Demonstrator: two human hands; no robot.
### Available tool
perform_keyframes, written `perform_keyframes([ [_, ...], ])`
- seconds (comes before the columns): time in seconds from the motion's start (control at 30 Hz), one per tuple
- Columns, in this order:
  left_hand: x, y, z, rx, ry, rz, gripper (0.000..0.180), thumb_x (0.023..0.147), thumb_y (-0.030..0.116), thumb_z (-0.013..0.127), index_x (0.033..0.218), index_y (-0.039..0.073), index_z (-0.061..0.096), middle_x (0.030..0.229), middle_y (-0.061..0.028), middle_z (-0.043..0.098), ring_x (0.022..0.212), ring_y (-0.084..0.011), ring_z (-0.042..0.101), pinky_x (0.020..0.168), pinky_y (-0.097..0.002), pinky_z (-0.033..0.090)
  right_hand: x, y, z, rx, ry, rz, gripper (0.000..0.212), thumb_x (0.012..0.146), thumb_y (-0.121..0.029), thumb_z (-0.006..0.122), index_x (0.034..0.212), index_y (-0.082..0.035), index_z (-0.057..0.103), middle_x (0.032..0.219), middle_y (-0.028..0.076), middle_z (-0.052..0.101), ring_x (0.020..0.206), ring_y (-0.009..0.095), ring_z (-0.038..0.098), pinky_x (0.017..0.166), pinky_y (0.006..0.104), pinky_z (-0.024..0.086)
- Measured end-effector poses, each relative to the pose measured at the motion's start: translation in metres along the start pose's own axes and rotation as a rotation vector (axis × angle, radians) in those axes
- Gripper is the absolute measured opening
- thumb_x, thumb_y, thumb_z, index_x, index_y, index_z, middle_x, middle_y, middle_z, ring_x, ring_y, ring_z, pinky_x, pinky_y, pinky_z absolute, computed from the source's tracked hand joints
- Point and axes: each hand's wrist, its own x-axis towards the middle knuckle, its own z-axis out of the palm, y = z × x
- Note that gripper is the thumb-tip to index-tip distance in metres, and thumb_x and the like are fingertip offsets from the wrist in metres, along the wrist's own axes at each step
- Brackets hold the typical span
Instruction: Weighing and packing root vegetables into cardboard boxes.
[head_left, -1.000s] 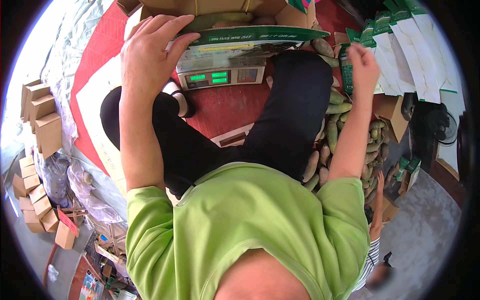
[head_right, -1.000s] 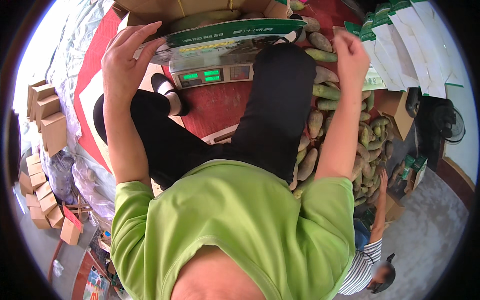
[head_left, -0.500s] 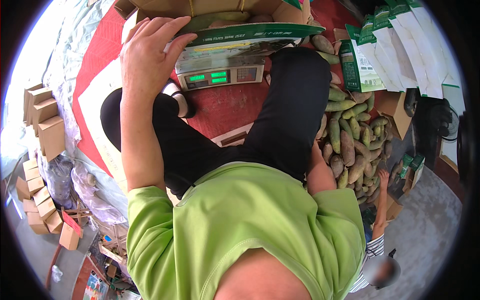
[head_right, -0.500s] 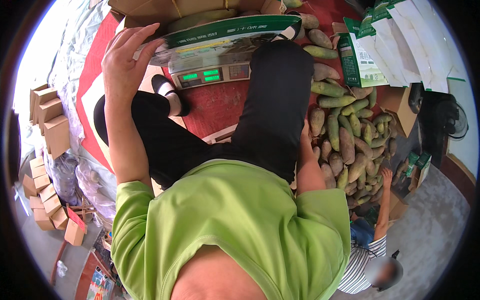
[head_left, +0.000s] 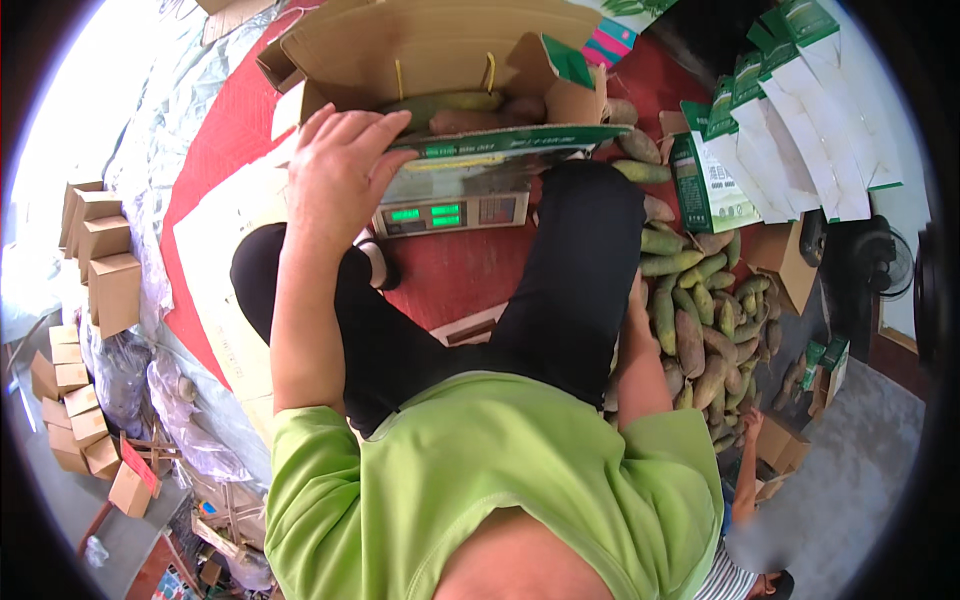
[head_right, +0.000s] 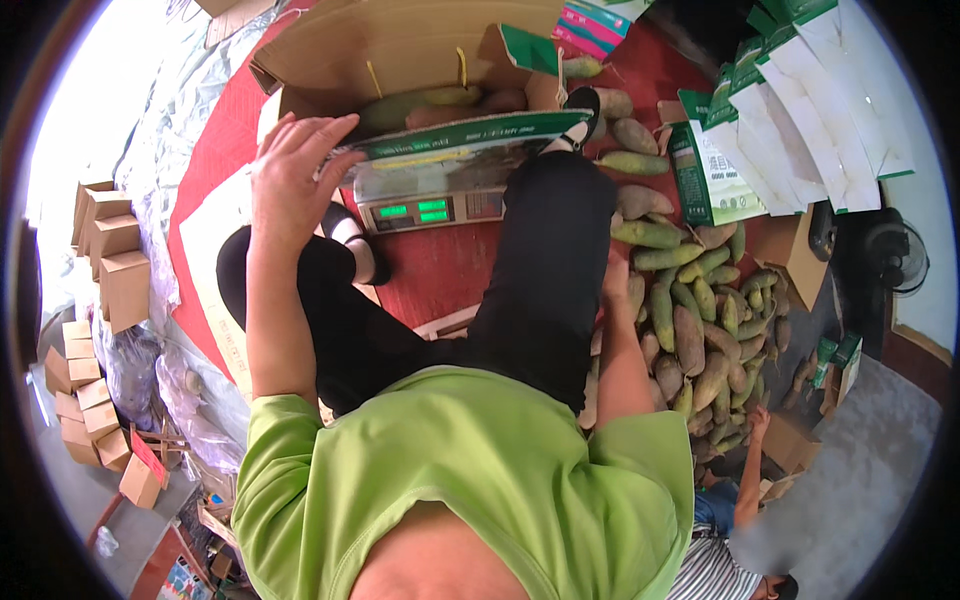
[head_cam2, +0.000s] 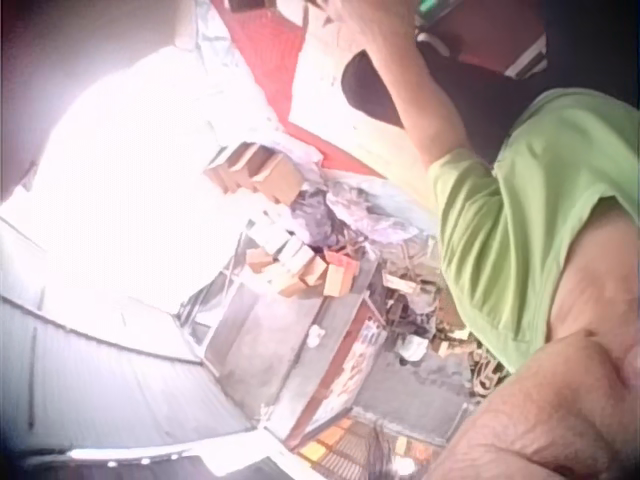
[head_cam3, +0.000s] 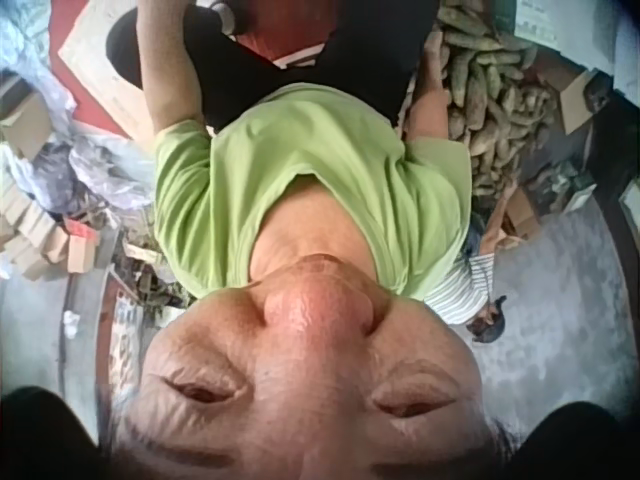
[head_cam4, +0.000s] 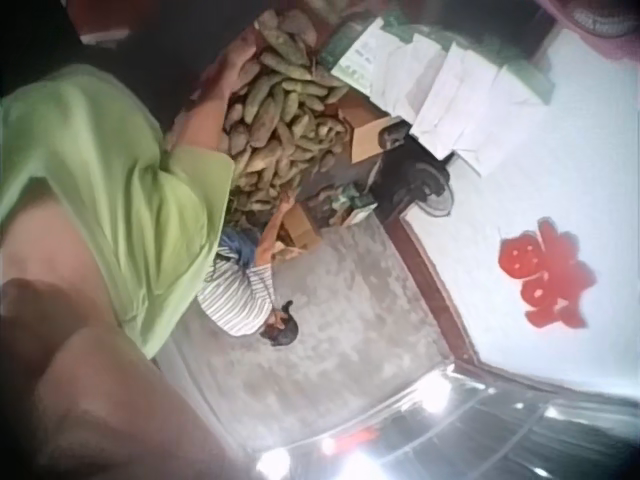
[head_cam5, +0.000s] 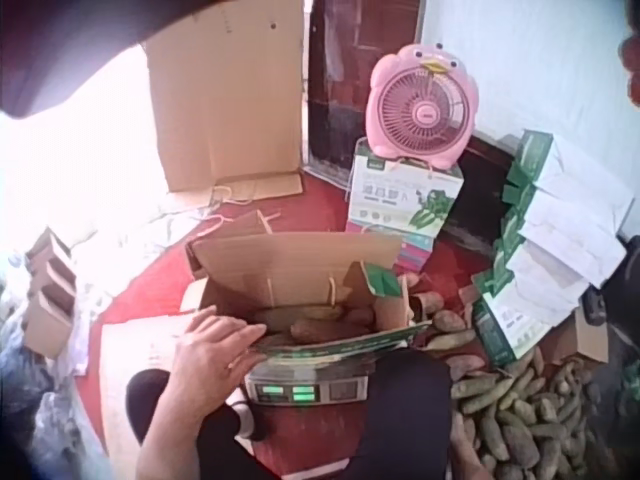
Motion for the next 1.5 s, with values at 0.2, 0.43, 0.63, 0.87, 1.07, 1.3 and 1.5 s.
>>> perform_keyframes([
  [0.2, 0.002, -0.003, 0.001, 0.016, -0.039, 0.001, 0.027, 0.075, 0.019, 0.072, 0.100, 0.010, 0.067, 0.091, -0.0053, 0.064, 0.097, -0.0247, 0.060, 0.102, -0.0438, 0.038, 0.087, -0.139, -0.038, -0.051, 0.226, -0.296, 0.021, 0.087, -0.013, 0.065, 0.102, 0.001, 0.067, 0.088, 0.009, 0.070, 0.082, 0.014, 0.064, 0.075, 0.0284, 0.050],
  [0.43, 0.014, -0.005, -0.003, 0.112, -0.240, -0.018, 0.012, 0.076, 0.018, 0.070, 0.084, 0.009, 0.068, 0.084, -0.0059, 0.063, 0.093, -0.0248, 0.060, 0.104, -0.0456, 0.037, 0.119, -0.340, -0.035, -0.234, 0.210, -0.695, 0.029, 0.078, -0.019, 0.070, 0.103, -0.005, 0.066, 0.093, 0.010, 0.065, 0.083, 0.027, 0.064, 0.077, 0.0353, 0.050],
  [0.63, 0.024, -0.005, -0.010, 0.197, -0.367, 0.099, 0.010, 0.076, 0.020, 0.069, 0.077, 0.011, 0.064, 0.079, -0.0058, 0.060, 0.090, -0.0246, 0.061, 0.102, -0.0453, 0.037, 0.160, -0.373, -0.014, -0.512, 0.097, -0.866, 0.030, 0.076, -0.021, 0.071, 0.103, -0.008, 0.065, 0.095, 0.012, 0.066, 0.089, 0.034, 0.063, 0.080, 0.0419, 0.049],
  [0.87, 0.017, -0.011, -0.008, 0.130, -0.247, 0.137, 0.010, 0.077, 0.019, 0.067, 0.073, 0.011, 0.062, 0.075, -0.0062, 0.056, 0.085, -0.0251, 0.060, 0.100, -0.0461, 0.040, 0.172, -0.378, -0.004, -0.557, 0.050, -0.624, 0.016, 0.074, -0.023, 0.067, 0.086, -0.012, 0.070, 0.083, 0.012, 0.068, 0.083, 0.032, 0.065, 0.073, 0.0436, 0.049],
  [1.07, 0.004, -0.024, -0.022, 0.116, -0.192, 0.142, 0.005, 0.078, 0.016, 0.064, 0.074, 0.012, 0.063, 0.074, -0.0046, 0.056, 0.087, -0.0236, 0.061, 0.099, -0.0469, 0.039, 0.154, -0.398, 0.013, -0.651, 0.117, -0.827, 0.016, 0.072, -0.024, 0.067, 0.082, -0.012, 0.069, 0.084, 0.009, 0.068, 0.084, 0.032, 0.065, 0.070, 0.0455, 0.049],
  [1.3, -0.037, -0.070, -0.066, 0.067, -0.110, -0.063, 0.009, 0.077, 0.015, 0.067, 0.076, 0.008, 0.063, 0.075, -0.0075, 0.055, 0.085, -0.0279, 0.059, 0.093, -0.0425, 0.043, 0.125, -0.461, 0.057, -0.747, 0.203, -1.088, 0.011, 0.074, -0.020, 0.059, 0.078, -0.013, 0.067, 0.083, 0.007, 0.066, 0.083, 0.031, 0.064, 0.069, 0.0463, 0.048],
  [1.5, -0.100, -0.085, -0.111, 0.096, 0.039, -0.168, 0.010, 0.076, 0.014, 0.067, 0.075, 0.006, 0.062, 0.077, -0.0091, 0.059, 0.080, -0.0300, 0.058, 0.086, -0.0411, 0.045, 0.075, -0.521, 0.133, -0.811, 0.093, -1.222, 0.011, 0.074, -0.018, 0.058, 0.078, -0.016, 0.068, 0.085, 0.003, 0.067, 0.087, 0.024, 0.065, 0.071, 0.0444, 0.046],
])
